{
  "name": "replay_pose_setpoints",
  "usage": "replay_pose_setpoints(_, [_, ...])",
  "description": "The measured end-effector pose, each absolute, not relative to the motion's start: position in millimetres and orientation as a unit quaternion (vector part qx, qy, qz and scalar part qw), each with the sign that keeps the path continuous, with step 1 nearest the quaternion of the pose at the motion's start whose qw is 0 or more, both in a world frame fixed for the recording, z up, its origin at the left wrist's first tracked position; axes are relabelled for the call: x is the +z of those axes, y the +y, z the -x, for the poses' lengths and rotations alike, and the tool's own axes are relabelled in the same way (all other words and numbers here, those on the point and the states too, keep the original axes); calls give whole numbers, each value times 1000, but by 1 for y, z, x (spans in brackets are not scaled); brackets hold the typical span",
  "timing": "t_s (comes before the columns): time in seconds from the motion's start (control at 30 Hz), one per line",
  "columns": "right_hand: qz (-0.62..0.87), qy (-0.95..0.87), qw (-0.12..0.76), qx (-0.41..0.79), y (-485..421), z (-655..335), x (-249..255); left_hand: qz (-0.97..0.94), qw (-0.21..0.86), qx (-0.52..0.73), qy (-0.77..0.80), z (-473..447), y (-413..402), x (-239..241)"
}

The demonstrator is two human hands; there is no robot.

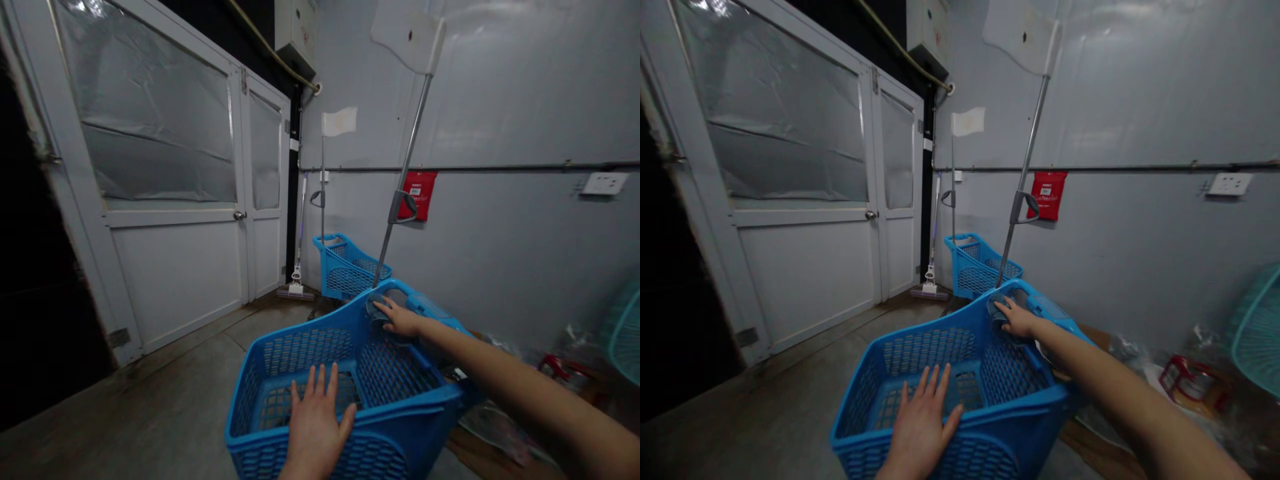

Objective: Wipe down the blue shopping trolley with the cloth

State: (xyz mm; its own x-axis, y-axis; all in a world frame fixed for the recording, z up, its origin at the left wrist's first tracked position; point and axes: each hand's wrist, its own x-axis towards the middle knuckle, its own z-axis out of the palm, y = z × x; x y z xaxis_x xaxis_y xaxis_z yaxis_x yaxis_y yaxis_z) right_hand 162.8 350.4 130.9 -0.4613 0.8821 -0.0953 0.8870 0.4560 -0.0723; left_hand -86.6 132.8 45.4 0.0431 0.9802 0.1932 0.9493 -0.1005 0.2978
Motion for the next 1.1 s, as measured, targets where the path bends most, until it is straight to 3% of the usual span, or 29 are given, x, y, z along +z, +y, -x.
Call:
replay_pose_setpoints(0.17, [-443, 891, 23, -95, 301, -196, 140, -720, 49, 132, 680, 88, 126, 63])
replay_pose_setpoints(0.47, [-351, 924, -59, -143, 190, -207, 183, -717, 21, 107, 689, 105, 120, 68])
replay_pose_setpoints(0.67, [-451, 874, -174, 39, 120, -249, 216, -736, 27, 104, 669, 112, 117, 69])
replay_pose_setpoints(0.97, [-508, 805, -212, 219, 77, -237, 111, -743, 21, 106, 661, 109, 119, 67])
replay_pose_setpoints(1.1, [-434, 836, -236, 238, 77, -185, 93, -746, 10, 108, 657, 111, 122, 67])
